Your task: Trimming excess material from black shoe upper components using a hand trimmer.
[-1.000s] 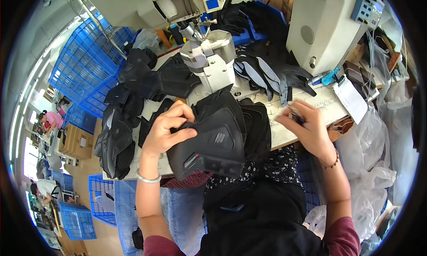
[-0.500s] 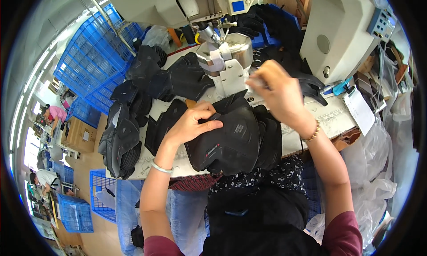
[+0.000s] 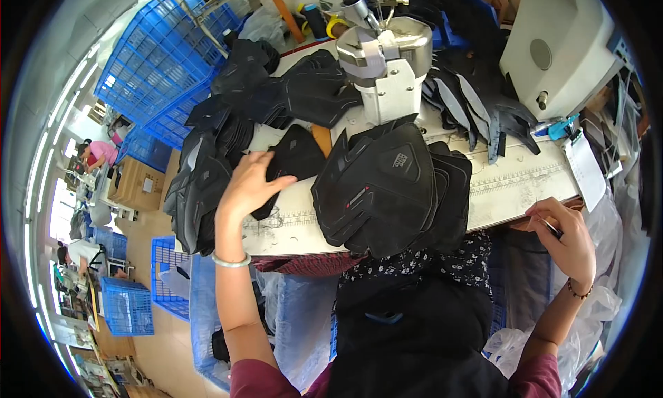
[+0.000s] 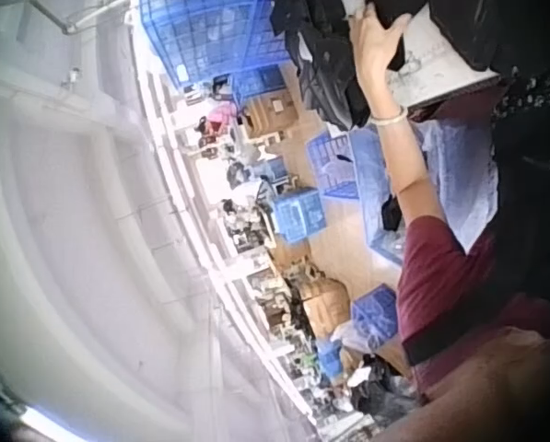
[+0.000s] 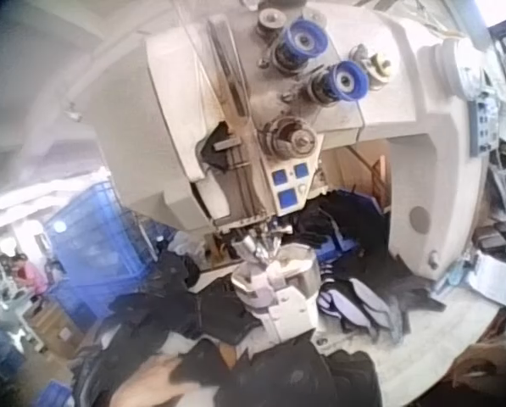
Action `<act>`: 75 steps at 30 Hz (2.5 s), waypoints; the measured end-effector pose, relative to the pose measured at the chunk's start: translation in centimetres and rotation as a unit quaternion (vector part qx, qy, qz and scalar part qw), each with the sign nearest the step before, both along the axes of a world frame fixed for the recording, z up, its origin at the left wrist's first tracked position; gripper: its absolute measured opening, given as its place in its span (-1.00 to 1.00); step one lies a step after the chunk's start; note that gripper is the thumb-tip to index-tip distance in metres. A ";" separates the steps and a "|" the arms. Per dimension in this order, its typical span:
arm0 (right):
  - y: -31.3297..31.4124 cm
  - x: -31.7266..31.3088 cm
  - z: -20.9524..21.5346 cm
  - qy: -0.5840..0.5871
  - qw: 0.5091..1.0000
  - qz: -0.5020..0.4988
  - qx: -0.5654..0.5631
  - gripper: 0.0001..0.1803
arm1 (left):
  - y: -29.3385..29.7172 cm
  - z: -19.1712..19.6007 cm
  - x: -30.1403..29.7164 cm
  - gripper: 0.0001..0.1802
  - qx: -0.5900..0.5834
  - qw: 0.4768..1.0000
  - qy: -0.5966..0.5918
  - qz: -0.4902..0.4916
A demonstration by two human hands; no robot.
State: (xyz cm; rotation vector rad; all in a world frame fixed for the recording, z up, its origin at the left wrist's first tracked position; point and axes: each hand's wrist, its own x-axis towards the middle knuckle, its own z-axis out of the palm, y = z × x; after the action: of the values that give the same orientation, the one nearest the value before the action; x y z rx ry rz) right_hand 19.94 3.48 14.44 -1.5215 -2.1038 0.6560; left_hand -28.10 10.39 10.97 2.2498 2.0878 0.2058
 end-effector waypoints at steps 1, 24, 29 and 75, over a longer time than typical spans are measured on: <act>-0.2 -0.2 -0.1 0.002 1.000 0.002 0.002 -0.77 | 0.1 -0.5 0.1 -0.13 -0.009 1.000 -0.010 -0.015; -2.9 -4.3 -0.5 0.334 0.906 0.087 -0.245 -0.83 | -7.9 6.2 7.9 -0.52 0.231 0.970 0.026 0.066; -4.8 -7.0 -1.6 0.544 0.773 0.130 -0.300 -0.47 | -14.5 5.9 16.1 -0.57 0.345 0.901 0.169 -0.200; -8.9 0.0 -11.6 0.315 0.937 -0.144 -0.044 -0.88 | -10.2 -7.8 26.5 -0.76 -0.278 0.774 -0.557 -0.118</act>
State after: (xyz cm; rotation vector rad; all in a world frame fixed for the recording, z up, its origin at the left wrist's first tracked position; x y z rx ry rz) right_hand 19.98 -5.39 2.86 -1.3830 -1.3607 0.9778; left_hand -1.56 0.19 3.22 1.3818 1.0116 0.6142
